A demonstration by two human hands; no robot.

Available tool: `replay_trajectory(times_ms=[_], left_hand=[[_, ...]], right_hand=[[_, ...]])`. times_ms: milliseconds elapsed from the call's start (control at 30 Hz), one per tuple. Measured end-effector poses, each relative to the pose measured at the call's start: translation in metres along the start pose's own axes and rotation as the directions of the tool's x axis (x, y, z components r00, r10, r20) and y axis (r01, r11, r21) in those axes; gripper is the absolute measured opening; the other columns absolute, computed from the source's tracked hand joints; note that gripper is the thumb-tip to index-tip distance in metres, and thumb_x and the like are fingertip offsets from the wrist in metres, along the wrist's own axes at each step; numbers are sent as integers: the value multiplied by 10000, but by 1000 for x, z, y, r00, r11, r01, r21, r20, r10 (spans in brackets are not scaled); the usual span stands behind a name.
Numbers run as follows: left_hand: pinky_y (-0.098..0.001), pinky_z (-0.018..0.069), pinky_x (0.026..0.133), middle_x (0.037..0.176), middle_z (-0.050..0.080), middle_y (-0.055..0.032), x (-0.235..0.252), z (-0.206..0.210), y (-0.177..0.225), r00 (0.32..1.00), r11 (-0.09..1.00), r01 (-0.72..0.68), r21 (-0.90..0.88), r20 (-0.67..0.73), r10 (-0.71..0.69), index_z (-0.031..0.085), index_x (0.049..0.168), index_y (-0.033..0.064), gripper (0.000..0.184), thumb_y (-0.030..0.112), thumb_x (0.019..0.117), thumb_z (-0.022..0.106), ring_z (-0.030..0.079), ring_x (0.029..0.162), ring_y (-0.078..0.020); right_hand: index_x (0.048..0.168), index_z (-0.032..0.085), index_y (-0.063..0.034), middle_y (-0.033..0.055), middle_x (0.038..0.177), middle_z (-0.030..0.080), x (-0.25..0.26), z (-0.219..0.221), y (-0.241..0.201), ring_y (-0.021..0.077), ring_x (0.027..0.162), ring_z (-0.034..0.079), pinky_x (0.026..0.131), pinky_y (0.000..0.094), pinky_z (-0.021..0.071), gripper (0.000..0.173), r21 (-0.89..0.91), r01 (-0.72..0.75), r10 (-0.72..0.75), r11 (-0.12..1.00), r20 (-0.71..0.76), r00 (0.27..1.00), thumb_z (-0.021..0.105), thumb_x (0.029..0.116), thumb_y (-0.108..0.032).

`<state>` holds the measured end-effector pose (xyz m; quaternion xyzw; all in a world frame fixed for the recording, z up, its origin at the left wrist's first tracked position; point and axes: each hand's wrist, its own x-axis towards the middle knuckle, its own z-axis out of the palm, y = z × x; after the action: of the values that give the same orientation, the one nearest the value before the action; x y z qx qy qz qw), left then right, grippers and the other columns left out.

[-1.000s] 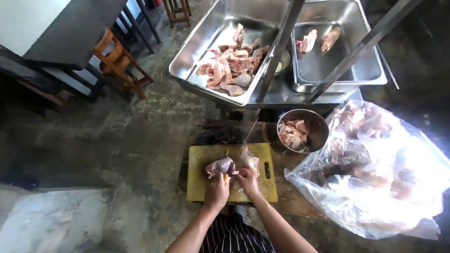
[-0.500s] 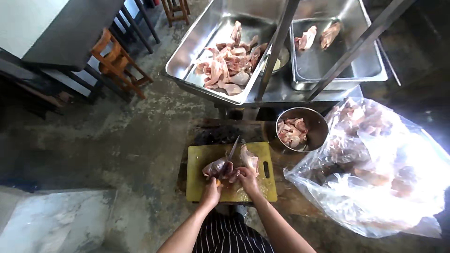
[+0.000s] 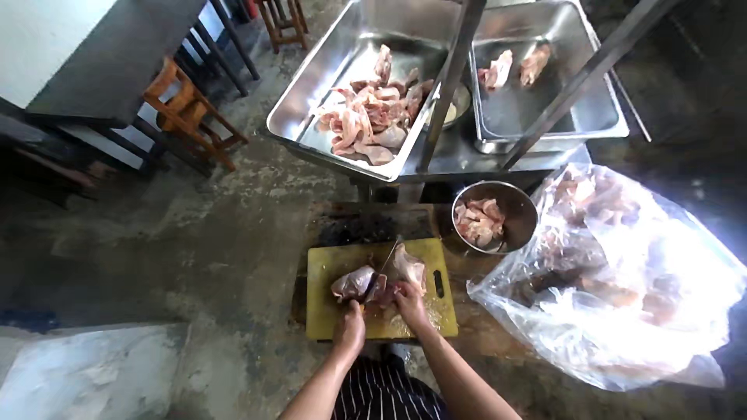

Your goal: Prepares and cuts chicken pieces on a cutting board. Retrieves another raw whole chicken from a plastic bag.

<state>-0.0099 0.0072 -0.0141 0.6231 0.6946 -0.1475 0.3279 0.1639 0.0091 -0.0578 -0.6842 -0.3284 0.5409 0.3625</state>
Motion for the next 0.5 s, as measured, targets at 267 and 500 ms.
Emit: replay_trajectory(times_ms=[267,500], left_hand=[[-577,567,962,1210,695,-223,-48,5,-63,994,997,48,-67,99,-41,427,1508,57,521,359,1087,481,703,1112,-385],[-611,555,954,1178,706,-236,-91,-12,-94,970,990,139,-15,203,-133,444,1491,65,551,403,1065,527,695,1117,-421]], right_hand=[[1291,648,-49,145,1130,702,4,1,4,233,900,691,799,440,595,282,164,-19,29,986,-60,998,569,1024,-93],[1363,540,-39,198,1029,693,-21,-24,-22,302,867,706,783,489,614,321,685,-175,74,708,174,982,468,1050,-45]])
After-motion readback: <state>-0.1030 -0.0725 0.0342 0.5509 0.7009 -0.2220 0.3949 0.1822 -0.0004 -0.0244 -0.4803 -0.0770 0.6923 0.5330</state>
